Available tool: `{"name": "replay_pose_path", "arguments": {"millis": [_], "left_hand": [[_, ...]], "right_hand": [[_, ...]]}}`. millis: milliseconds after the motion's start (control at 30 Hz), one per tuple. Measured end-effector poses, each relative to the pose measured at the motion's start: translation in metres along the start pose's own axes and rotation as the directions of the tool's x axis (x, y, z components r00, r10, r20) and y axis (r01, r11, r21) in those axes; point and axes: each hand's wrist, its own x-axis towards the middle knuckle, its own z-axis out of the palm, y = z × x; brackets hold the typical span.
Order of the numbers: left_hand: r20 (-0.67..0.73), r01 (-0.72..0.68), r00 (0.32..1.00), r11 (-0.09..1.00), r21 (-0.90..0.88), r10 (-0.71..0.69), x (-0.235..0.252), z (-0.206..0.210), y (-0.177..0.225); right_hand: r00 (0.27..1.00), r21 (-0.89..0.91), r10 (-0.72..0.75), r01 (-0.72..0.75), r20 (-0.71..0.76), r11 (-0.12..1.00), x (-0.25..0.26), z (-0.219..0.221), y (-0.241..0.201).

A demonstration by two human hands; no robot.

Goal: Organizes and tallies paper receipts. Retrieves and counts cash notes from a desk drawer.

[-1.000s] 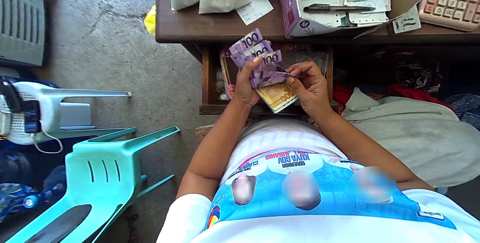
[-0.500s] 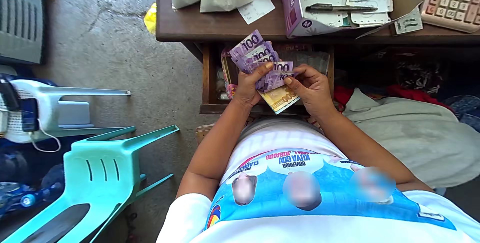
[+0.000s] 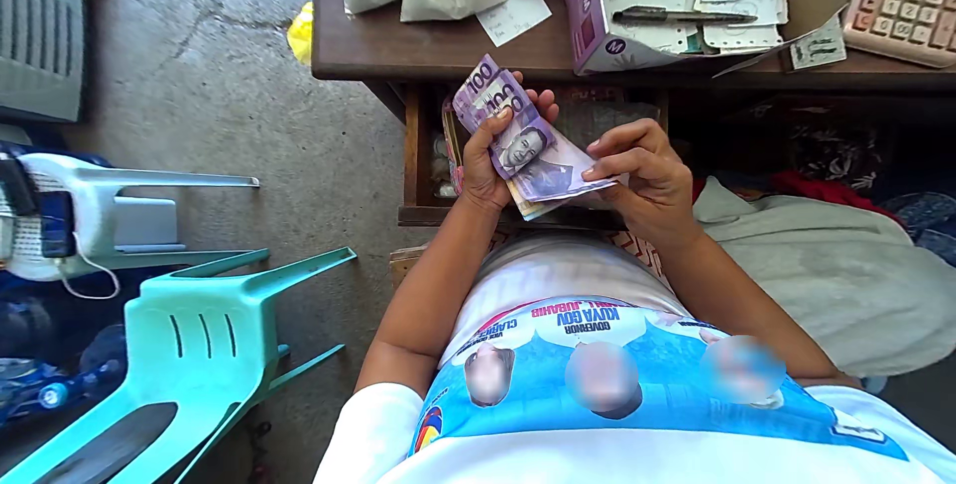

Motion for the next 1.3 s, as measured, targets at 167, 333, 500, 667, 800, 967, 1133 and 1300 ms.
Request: {"name": "replay_pose_path", "arguments": {"millis": [167, 333, 500, 667, 800, 967, 1133, 1300], "left_hand": [[-0.068, -0.095, 0.993, 0.995, -0.006, 0.094, -0.001, 0.001, 0.006], [-0.131, -0.107, 0.978, 0.929, 0.354, 0.162, -0.007, 0.003, 0.000], [-0.188, -0.096, 0.951, 0.811, 0.577, 0.246, -0.012, 0.009, -0.005], [-0.179, -0.084, 0.956, 0.805, 0.587, 0.231, -0.014, 0.015, -0.008], [-0.180, -0.004, 0.974, 0.811, 0.585, 0.135, -0.014, 0.008, -0.005], [-0.118, -0.030, 0.984, 0.769, 0.639, 0.137, -0.013, 0.004, -0.007], [-0.126, -0.076, 0.971, 0.764, 0.641, 0.202, -0.012, 0.008, -0.009], [-0.112, -0.085, 0.975, 0.782, 0.617, 0.194, -0.010, 0.006, -0.010]], "right_hand": [[0.992, 0.242, -0.036, 0.064, -0.119, 0.968, 0.010, -0.017, -0.015], [0.910, 0.121, 0.150, -0.111, -0.386, 0.986, 0.012, -0.021, -0.021], [0.849, -0.083, 0.481, -0.507, -0.217, 0.858, 0.008, -0.022, 0.013], [0.877, -0.478, 0.421, -0.479, -0.231, 0.736, 0.004, -0.022, 0.041], [0.983, -0.717, 0.088, -0.176, -0.159, 0.675, 0.004, -0.017, 0.033], [0.985, -0.689, -0.154, 0.167, 0.081, 0.705, 0.016, -0.002, 0.013], [0.970, -0.671, -0.119, 0.233, 0.211, 0.704, 0.025, 0.009, 0.013], [0.972, -0.582, -0.089, 0.202, 0.217, 0.788, 0.019, 0.006, 0.010]]}}
